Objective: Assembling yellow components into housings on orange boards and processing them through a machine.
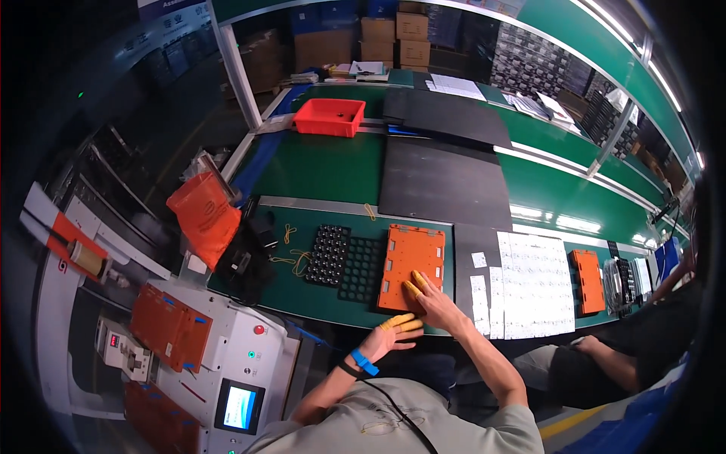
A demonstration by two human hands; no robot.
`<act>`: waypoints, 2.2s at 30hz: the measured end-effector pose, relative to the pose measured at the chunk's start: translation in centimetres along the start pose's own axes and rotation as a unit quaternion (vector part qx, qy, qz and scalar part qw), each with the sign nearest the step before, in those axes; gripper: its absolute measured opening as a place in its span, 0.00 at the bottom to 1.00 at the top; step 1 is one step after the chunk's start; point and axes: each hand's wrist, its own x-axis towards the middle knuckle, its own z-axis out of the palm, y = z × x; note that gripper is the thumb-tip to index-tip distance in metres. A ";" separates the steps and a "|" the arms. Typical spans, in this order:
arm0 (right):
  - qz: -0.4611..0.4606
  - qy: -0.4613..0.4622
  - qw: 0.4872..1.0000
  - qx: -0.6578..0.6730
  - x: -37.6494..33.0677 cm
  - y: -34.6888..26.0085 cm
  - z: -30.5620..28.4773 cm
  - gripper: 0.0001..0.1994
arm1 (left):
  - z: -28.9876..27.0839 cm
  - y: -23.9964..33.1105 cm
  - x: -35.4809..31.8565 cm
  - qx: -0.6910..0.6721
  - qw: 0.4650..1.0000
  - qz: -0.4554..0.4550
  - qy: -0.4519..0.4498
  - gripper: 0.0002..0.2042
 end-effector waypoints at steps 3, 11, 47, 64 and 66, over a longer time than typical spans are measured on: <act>-0.005 0.015 0.999 0.039 -0.1 0.2 -0.3 0.45 | 0.8 1.6 -1.4 0.305 0.940 0.078 0.133 0.20; 0.047 0.229 0.972 0.002 -0.7 -1.7 3.8 0.33 | -1.2 2.9 2.1 0.687 0.576 0.222 0.382 0.32; 0.396 0.357 0.840 0.101 7.6 9.1 2.2 0.22 | -2.1 10.8 10.9 0.667 0.596 0.228 0.384 0.19; 0.437 0.273 0.851 0.101 5.9 9.7 3.9 0.18 | -3.2 10.5 15.8 0.634 0.619 0.228 0.404 0.17; 0.436 0.292 0.837 0.156 5.9 10.2 3.8 0.17 | -2.9 10.5 16.2 0.647 0.602 0.220 0.412 0.16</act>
